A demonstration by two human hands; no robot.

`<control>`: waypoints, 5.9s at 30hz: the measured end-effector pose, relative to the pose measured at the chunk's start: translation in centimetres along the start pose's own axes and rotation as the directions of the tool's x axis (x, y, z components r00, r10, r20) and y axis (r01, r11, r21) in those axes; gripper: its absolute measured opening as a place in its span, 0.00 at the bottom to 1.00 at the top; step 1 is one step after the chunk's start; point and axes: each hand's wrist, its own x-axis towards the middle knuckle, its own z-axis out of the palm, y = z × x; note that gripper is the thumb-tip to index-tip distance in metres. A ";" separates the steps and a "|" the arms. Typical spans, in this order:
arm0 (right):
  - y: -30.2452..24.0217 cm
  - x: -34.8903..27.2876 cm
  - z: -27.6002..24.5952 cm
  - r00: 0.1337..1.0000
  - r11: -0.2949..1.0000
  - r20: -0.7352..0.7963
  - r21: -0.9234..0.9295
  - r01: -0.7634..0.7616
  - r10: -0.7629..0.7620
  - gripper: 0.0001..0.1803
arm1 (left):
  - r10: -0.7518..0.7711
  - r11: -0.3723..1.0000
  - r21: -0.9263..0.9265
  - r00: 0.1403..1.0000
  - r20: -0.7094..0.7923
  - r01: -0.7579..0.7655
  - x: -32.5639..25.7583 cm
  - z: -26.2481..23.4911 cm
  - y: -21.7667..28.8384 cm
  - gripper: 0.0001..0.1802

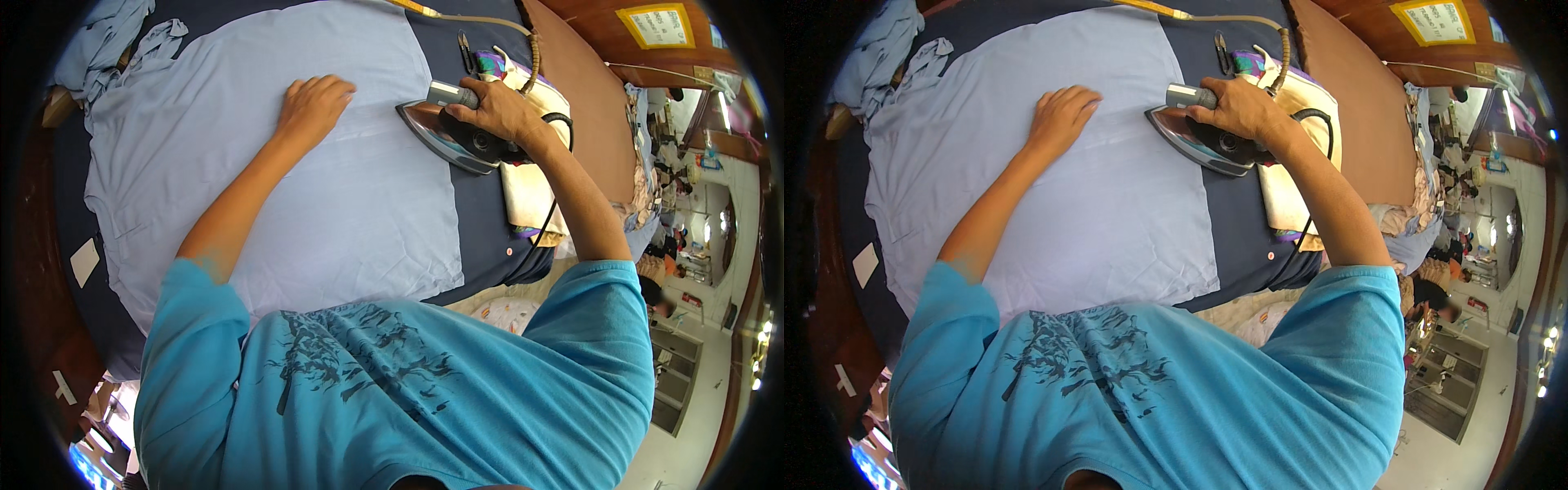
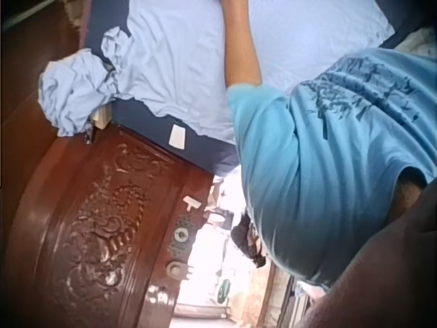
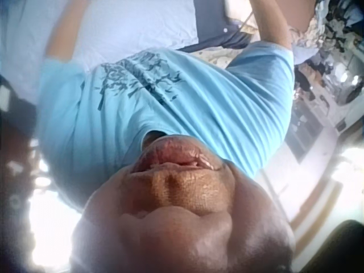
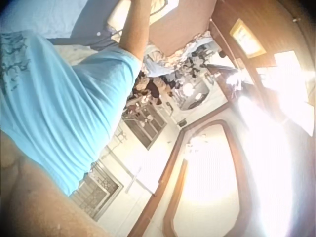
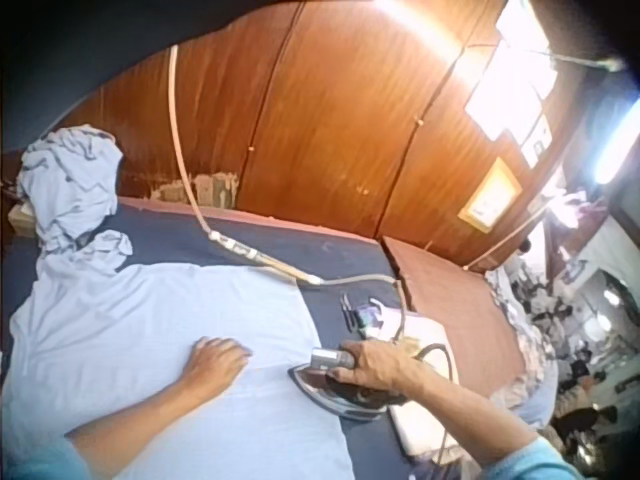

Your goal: The person irons several light blue shirts on a padded workspace using a steam iron, smoothing the fabric by hand and pressing various sections including the body and sleeves.

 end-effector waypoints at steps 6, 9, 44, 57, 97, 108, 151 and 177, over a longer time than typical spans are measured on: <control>-0.4 2.0 1.2 0.977 0.979 -0.066 -0.001 0.203 -0.202 0.29 | -0.061 0.969 0.245 0.989 0.134 0.026 -6.0 -2.3 -0.9 0.21; -0.4 2.2 0.9 0.970 0.974 -0.087 0.012 0.227 -0.225 0.27 | -0.098 0.966 0.255 0.978 0.186 0.049 -5.9 -2.8 -0.9 0.23; -9.2 -7.3 6.0 0.928 0.930 0.094 0.110 0.351 -0.362 0.21 | 0.000 0.938 0.346 0.998 0.069 -0.024 -5.5 -0.5 -4.7 0.28; -4.8 -12.4 6.7 0.996 0.990 -0.071 0.129 0.055 -0.046 0.26 | 0.517 0.853 -0.211 0.831 0.205 -0.478 -16.1 2.1 13.7 0.21; -4.1 -15.3 9.7 0.968 0.888 -0.129 0.437 -0.140 0.215 0.28 | 0.239 0.968 -0.107 0.962 0.129 -0.226 -23.9 4.7 19.1 0.09; -4.0 -13.2 9.0 0.942 0.944 -0.320 0.329 0.011 0.101 0.28 | 0.516 0.856 -0.029 0.849 0.112 -0.516 -22.7 7.2 19.0 0.07; 14.5 -7.0 1.7 0.800 0.898 -0.409 0.190 -0.396 0.439 0.31 | 0.210 0.950 0.095 0.832 0.514 -0.298 -18.9 6.4 19.7 0.34; 6.5 3.0 16.7 0.893 0.959 -0.438 0.282 0.028 0.103 0.21 | 0.491 0.862 0.038 0.851 0.186 -0.506 -18.9 12.3 21.4 0.08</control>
